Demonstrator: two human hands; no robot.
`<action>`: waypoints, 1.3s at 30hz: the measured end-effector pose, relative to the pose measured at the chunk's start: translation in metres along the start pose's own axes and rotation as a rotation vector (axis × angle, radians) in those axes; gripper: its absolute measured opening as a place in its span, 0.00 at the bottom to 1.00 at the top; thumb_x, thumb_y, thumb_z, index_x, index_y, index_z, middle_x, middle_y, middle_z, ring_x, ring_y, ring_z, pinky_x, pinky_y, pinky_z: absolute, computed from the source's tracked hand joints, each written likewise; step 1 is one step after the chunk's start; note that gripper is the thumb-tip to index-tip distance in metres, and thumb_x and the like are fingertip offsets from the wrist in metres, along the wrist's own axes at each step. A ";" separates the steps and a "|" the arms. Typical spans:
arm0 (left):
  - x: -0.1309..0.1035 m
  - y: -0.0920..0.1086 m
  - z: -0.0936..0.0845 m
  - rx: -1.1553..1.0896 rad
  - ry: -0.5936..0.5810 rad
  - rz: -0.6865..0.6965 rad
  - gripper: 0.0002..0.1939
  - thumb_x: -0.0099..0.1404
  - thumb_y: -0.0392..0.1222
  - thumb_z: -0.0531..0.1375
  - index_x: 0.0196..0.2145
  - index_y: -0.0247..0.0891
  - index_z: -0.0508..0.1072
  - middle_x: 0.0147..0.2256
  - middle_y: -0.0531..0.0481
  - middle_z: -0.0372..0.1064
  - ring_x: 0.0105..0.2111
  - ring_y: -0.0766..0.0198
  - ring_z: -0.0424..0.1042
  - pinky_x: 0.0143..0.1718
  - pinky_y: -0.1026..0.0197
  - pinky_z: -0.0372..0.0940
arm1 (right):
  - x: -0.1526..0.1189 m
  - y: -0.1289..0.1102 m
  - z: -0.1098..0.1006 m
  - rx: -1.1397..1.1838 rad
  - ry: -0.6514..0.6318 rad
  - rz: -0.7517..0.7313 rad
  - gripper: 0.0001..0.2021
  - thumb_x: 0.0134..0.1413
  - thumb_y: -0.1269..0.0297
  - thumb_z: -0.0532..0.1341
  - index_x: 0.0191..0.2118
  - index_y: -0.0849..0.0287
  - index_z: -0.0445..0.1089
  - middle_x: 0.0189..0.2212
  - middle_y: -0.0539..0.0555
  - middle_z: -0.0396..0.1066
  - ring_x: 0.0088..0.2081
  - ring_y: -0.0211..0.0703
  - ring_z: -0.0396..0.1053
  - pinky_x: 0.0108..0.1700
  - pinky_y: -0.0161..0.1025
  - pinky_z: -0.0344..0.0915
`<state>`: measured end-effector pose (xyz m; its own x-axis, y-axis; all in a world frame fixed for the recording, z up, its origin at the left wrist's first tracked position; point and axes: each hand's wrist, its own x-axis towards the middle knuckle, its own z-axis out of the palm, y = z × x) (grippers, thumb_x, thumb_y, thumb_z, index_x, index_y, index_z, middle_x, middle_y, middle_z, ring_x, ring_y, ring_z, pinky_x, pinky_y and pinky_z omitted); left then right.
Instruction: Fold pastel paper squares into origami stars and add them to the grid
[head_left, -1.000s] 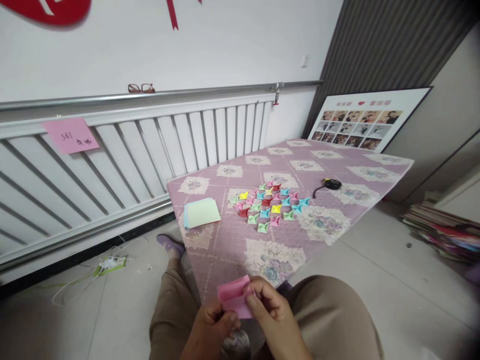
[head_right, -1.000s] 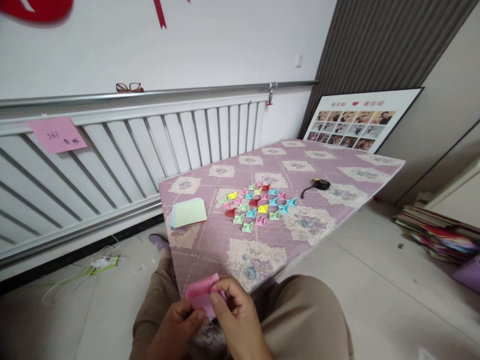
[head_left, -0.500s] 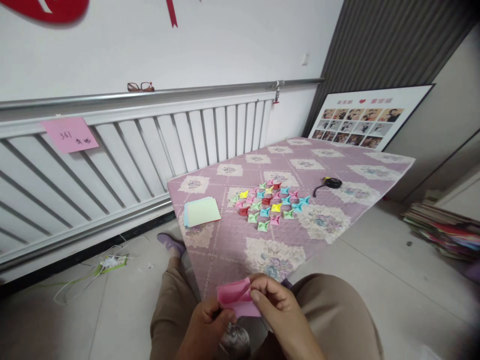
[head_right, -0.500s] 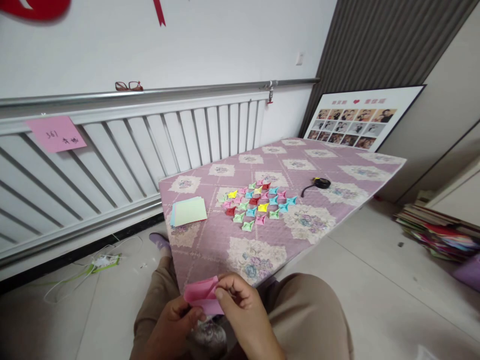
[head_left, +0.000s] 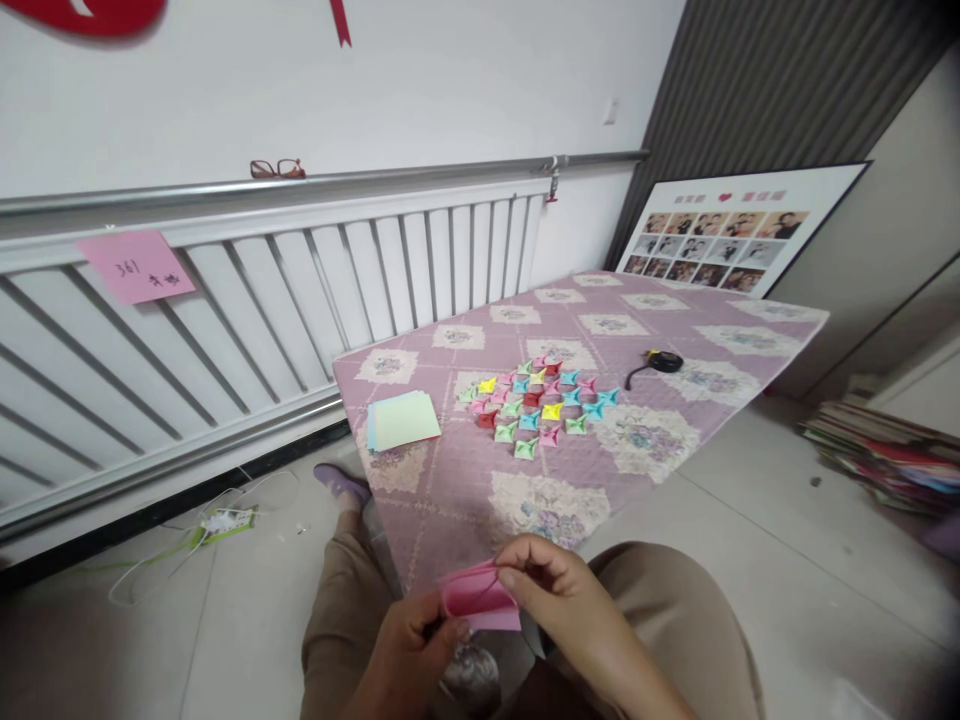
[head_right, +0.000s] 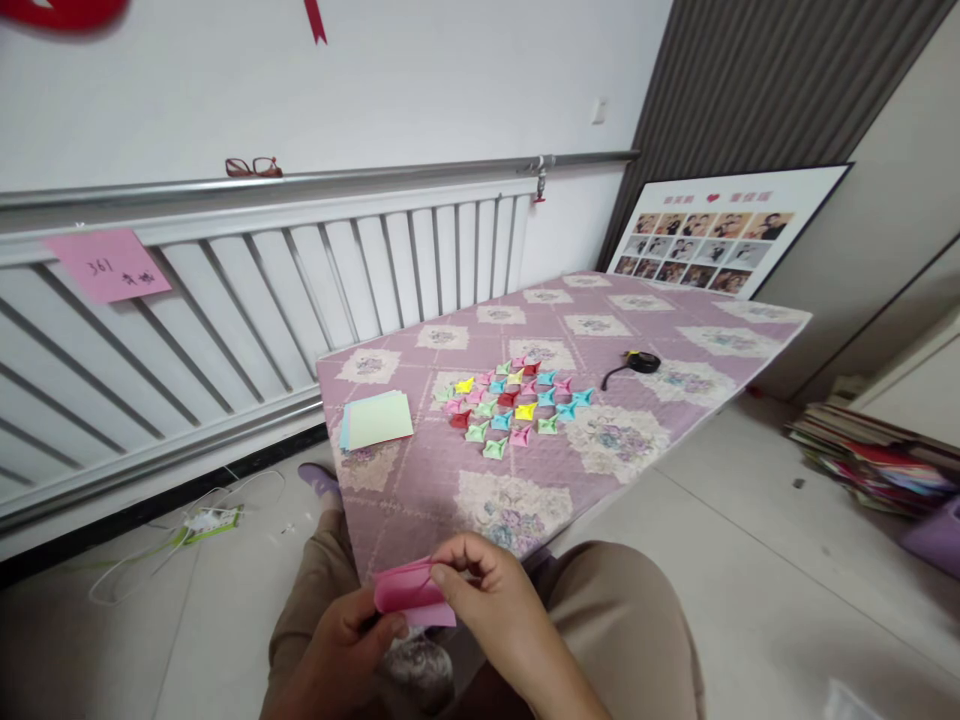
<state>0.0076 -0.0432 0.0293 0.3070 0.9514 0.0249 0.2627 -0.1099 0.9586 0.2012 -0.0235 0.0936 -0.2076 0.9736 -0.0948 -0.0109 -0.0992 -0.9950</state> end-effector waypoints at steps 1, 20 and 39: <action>0.000 -0.001 0.000 -0.001 0.003 0.005 0.08 0.61 0.40 0.56 0.31 0.34 0.74 0.27 0.50 0.69 0.28 0.65 0.63 0.31 0.65 0.57 | 0.000 0.000 0.000 -0.019 0.001 -0.009 0.13 0.48 0.53 0.63 0.27 0.59 0.68 0.22 0.46 0.63 0.26 0.34 0.57 0.29 0.32 0.54; 0.001 0.000 0.003 -0.419 -0.157 -0.281 0.22 0.54 0.57 0.63 0.27 0.31 0.71 0.20 0.51 0.64 0.18 0.71 0.58 0.22 0.66 0.53 | 0.002 -0.009 0.003 -0.194 0.035 -0.112 0.09 0.52 0.58 0.59 0.26 0.56 0.64 0.21 0.45 0.57 0.25 0.35 0.55 0.28 0.32 0.54; 0.000 0.017 -0.008 -0.385 -0.120 -0.380 0.18 0.54 0.53 0.61 0.23 0.35 0.66 0.16 0.56 0.59 0.18 0.71 0.56 0.22 0.66 0.50 | -0.001 -0.021 -0.016 -0.214 -0.284 -0.025 0.10 0.55 0.62 0.55 0.33 0.56 0.74 0.30 0.50 0.68 0.28 0.36 0.63 0.31 0.33 0.61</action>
<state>0.0042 -0.0430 0.0477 0.3641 0.8616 -0.3537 0.0288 0.3691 0.9289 0.2174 -0.0193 0.1143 -0.4740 0.8761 -0.0881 0.1795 -0.0019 -0.9838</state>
